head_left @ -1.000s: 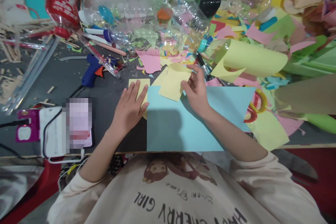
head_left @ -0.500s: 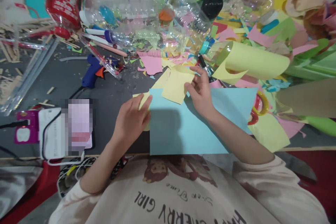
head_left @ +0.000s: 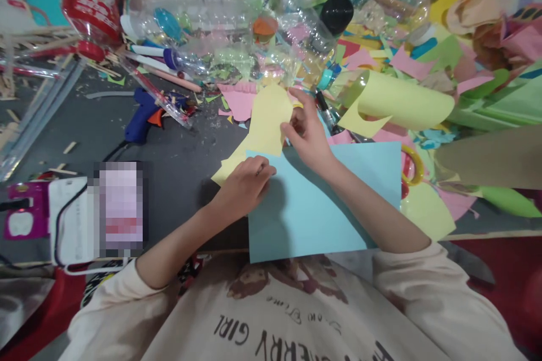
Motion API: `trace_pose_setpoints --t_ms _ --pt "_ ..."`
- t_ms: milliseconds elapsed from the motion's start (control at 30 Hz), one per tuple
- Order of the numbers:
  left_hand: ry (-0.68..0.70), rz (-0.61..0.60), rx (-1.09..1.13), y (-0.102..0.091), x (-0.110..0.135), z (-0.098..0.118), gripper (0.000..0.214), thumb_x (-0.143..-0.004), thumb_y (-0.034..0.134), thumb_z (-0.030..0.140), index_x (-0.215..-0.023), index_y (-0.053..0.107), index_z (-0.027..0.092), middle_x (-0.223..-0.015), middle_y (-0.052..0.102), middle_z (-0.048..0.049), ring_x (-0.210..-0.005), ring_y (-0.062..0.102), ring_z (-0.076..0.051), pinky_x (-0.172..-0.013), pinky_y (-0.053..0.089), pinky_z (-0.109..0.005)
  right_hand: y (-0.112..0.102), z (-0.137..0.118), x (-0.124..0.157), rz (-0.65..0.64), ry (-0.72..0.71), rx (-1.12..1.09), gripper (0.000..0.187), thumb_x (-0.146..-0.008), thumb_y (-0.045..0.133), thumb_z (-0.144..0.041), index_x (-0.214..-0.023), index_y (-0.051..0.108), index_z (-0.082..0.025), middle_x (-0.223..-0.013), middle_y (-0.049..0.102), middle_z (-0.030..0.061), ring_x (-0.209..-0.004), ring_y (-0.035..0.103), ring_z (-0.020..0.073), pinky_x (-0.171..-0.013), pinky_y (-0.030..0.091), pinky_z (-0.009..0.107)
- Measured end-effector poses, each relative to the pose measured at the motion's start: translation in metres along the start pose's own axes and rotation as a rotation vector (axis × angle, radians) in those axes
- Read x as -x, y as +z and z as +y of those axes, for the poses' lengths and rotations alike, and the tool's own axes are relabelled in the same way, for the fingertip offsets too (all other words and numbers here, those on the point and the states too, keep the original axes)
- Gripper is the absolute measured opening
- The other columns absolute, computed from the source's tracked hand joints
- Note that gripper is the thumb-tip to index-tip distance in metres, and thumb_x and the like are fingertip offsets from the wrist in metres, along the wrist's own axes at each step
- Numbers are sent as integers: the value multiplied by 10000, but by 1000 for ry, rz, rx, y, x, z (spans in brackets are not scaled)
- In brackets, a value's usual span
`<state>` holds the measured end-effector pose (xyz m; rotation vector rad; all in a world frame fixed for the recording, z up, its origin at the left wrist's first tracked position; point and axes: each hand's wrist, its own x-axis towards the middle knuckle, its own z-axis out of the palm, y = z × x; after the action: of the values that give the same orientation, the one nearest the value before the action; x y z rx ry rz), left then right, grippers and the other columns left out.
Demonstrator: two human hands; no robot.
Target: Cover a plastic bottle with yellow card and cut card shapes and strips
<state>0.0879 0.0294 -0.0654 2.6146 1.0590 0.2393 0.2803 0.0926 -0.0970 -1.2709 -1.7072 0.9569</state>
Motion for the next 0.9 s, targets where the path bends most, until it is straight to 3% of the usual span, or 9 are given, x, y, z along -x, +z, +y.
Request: trace_pose_setpoints --t_ms 133,267,400,533,633,733,800,900 --pt "33 149 -98 12 -1 0 206 -928 430 99 -1060 580 149 -945 651 -96 -837 629 -223 -750 544 -352 5 1 -3 -27 -30 75 504 -983 456 -299 -1464 307 -319 -793 540 -13 -617 548 168 -653 524 341" --pt "50 262 -216 21 2 2 342 -927 442 84 -1253 533 131 -1229 660 -161 -1145 631 -272 -1003 504 -422 5 1 -2 -22 -39 96 501 -971 457 -235 -1453 336 -306 -782 569 -20 -618 576 169 -683 545 349" --pt "39 148 -195 22 2 2 477 -949 376 102 -1421 437 66 -1425 582 -188 -1366 520 -274 -1166 398 -434 8 2 -4 -27 -18 81 485 -967 460 -213 -1435 374 -305 -797 598 -18 -614 580 159 -668 548 331" --pt "25 87 -200 22 1 3 521 -954 334 89 -1468 407 37 -1474 557 -169 -1419 479 -240 -1210 358 -397 -1 3 -5 43 -30 117 432 -983 457 -266 -1410 405 -309 -997 645 29 -657 608 150 -676 558 337" --pt "20 75 -201 22 1 3 540 -945 333 77 -1479 401 28 -1486 549 -159 -1421 480 -235 -1214 355 -390 -28 2 -8 167 -95 331 344 -997 445 -320 -1336 488 -279 -1096 646 79 -835 651 209 -788 558 409" --pt "17 54 -208 23 1 3 552 -939 334 70 -1486 398 39 -1504 535 -146 -1435 464 -231 -1217 348 -386 -56 -1 -11 244 -115 620 264 -1002 393 -303 -1178 584 -258 -1032 666 101 -974 641 283 -872 520 497" --pt "18 47 -216 23 1 3 559 -937 337 74 -1493 392 45 -1512 528 -141 -1438 460 -231 -1214 349 -387 -66 -4 -13 247 -26 773 242 -980 406 -267 -1109 609 -237 -991 682 118 -996 631 310 -874 501 514" --pt "21 62 -219 24 1 2 561 -930 344 78 -1488 394 42 -1505 537 -139 -1425 475 -238 -1199 360 -396 -65 -9 -16 166 104 908 227 -942 471 -249 -1107 616 -195 -940 702 146 -968 628 325 -878 475 519"
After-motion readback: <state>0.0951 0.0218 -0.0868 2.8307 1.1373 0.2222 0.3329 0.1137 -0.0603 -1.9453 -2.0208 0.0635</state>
